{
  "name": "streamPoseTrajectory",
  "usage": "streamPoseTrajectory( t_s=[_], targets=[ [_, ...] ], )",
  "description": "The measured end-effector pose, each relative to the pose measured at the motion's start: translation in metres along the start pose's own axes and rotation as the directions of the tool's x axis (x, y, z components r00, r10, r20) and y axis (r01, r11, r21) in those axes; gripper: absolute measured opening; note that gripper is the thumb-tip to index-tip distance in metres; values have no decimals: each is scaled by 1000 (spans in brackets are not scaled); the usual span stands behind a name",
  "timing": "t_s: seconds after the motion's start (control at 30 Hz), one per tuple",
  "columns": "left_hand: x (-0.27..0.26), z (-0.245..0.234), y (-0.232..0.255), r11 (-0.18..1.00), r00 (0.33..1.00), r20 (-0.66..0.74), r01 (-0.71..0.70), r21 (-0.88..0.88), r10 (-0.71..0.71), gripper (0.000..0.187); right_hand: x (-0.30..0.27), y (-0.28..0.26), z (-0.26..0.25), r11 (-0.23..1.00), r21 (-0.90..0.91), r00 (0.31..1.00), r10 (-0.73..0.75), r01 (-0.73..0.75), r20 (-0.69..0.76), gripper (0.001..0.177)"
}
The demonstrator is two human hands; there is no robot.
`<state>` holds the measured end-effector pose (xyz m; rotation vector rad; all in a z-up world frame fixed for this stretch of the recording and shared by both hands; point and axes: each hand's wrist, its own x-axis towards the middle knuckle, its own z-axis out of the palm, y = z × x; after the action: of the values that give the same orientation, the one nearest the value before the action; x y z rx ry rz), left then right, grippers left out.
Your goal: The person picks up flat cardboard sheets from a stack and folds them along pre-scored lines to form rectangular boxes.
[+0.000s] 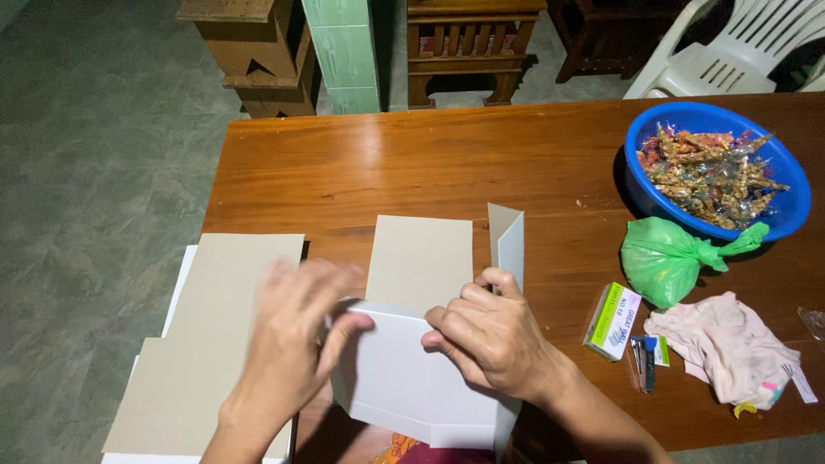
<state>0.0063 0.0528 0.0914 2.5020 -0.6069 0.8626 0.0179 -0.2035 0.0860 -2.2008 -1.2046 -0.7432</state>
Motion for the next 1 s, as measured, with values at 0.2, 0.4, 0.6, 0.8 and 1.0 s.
streamPoseTrajectory(
  t_s=[0.2,0.4,0.6,0.8,1.0],
  targets=[
    [-22,21,-20,864,963,266,175,-472,-50,3,-22,5,6,980,-162,942,-164,120,-294,16],
    [-43,22,-52,823,987,156,120,-555,-39,8,-59,76,51,606,572,656,740,-553,-150,55],
    [-54,42,-74,785,961,237,253,-565,-139,8,-91,101,110,-436,762,683,360,-479,635,85],
    [-57,55,-65,545,963,252,263,-796,-97,18,-74,92,137,-407,693,582,376,-595,721,82],
    [-52,53,-66,574,949,296,304,-760,-109,22,-92,96,133,-699,683,630,436,-212,642,63]
  ],
)
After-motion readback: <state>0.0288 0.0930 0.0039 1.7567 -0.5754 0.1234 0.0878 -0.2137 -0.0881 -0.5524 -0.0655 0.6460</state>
